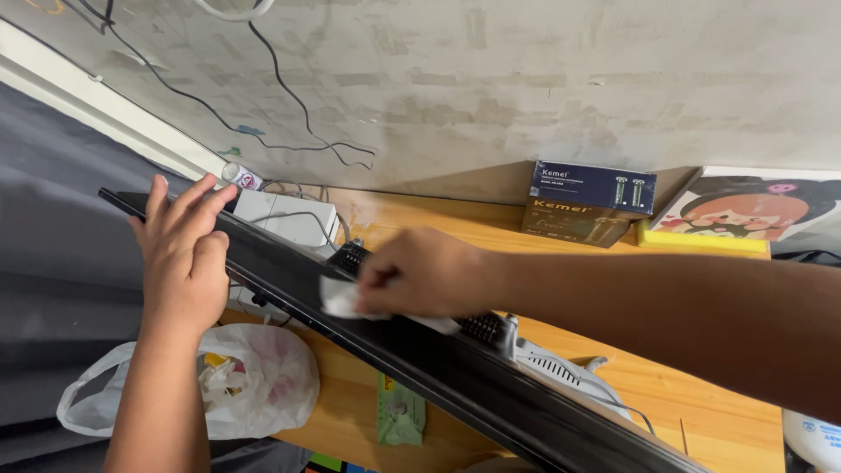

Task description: Cleaning a television and the surrounding desk surface using wet wipes.

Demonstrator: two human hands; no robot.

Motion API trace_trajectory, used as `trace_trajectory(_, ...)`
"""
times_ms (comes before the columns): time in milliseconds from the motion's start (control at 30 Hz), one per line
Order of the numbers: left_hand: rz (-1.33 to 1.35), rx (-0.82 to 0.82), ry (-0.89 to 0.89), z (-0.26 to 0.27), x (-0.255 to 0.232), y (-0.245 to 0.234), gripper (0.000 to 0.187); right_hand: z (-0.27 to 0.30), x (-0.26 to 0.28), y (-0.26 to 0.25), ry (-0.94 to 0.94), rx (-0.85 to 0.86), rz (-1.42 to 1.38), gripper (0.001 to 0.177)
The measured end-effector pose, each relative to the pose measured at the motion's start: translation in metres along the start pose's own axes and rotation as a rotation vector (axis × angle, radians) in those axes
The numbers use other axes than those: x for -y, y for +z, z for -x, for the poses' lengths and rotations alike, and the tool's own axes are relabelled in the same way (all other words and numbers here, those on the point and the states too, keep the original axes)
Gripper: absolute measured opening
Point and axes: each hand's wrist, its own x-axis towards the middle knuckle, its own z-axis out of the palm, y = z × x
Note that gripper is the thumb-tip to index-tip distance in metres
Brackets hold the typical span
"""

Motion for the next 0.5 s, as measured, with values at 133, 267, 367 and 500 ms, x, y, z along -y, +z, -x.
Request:
trace_trajectory(133, 0.012, -0.009, -0.011, 0.000, 0.000, 0.000, 0.047, -0.051, 0.009, 0.006, -0.068, -0.029, 0.032, 0.021)
trace_trajectory(267, 0.017, -0.001, -0.005, 0.000, -0.002, -0.003, 0.048, -0.070, 0.019, 0.011, 0.034, -0.056, -0.073, 0.019)
trace_trajectory(367, 0.016, 0.000, 0.008, 0.001, 0.001, -0.002, 0.047, -0.055, 0.013, 0.008, 0.026, -0.038, -0.062, 0.020)
trace_trajectory(500, 0.005, -0.007, 0.025, 0.002, 0.003, -0.001, 0.045, 0.004, 0.020, -0.007, 0.146, 0.042, -0.005, 0.023)
